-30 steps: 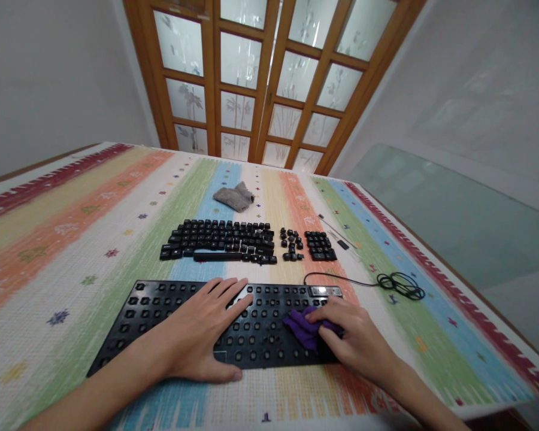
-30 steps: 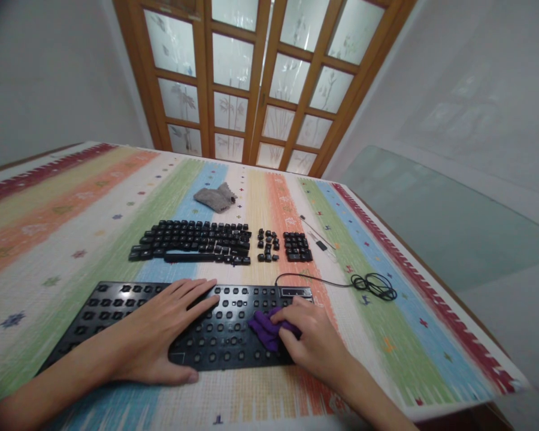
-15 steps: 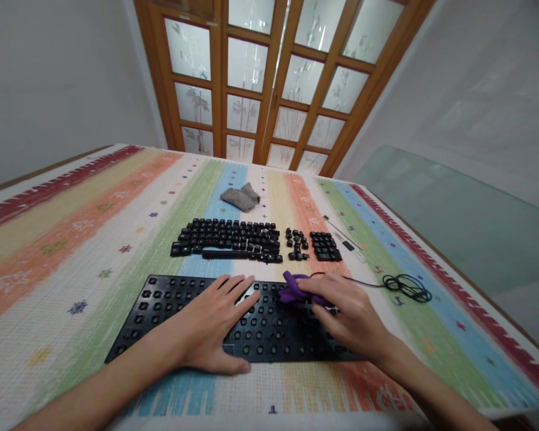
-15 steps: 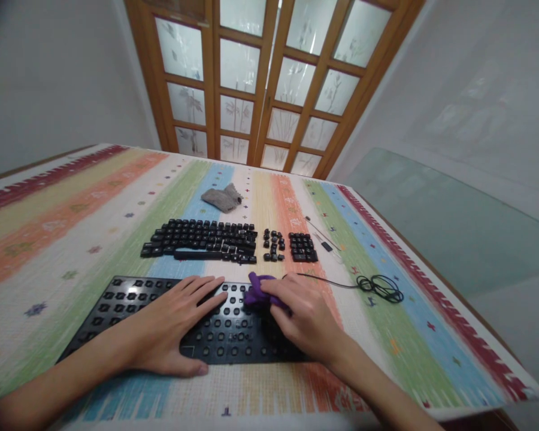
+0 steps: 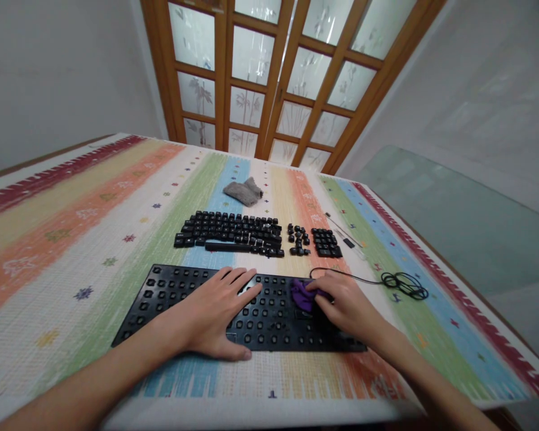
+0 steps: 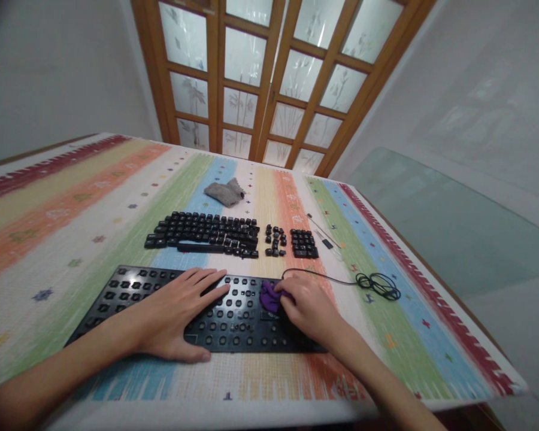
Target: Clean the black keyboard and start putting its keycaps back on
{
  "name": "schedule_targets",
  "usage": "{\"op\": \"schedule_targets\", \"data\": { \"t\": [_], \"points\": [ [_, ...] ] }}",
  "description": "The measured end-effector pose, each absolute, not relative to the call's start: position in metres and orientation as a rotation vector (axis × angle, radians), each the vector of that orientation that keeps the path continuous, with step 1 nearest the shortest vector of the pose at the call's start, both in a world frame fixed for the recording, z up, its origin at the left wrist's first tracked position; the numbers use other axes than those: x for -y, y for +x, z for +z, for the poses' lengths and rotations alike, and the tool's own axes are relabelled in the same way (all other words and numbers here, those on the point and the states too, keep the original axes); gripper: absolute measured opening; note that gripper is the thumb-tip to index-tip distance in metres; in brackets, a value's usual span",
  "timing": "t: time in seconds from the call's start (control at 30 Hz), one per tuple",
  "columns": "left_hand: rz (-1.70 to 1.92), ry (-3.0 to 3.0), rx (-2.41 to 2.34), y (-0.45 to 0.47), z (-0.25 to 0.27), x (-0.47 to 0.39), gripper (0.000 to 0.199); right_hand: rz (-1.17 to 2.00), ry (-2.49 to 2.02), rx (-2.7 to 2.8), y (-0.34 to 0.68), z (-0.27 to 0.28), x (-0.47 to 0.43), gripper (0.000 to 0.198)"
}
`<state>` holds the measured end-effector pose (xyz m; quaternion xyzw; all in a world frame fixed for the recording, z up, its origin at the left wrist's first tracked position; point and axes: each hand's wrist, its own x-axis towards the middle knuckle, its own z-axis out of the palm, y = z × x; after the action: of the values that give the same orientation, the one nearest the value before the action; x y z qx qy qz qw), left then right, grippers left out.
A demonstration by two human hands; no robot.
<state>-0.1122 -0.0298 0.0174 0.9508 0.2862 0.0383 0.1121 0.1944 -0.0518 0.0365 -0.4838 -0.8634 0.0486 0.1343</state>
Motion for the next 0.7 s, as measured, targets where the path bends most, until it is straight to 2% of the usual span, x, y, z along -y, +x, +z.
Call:
{"op": "schedule_targets", "data": {
  "t": [0.47, 0.7],
  "points": [
    [0.116, 2.777, -0.839, -0.112, 0.018, 0.029, 0.103, 0.221, -1.487, 2.443, 0.207, 0.050, 0.047, 0.024],
    [0.076, 2.779, -0.850, -0.111, 0.022, 0.029, 0.102, 0.026, -1.353, 2.304, 0.193, 0.054, 0.033, 0.029]
  ]
}}
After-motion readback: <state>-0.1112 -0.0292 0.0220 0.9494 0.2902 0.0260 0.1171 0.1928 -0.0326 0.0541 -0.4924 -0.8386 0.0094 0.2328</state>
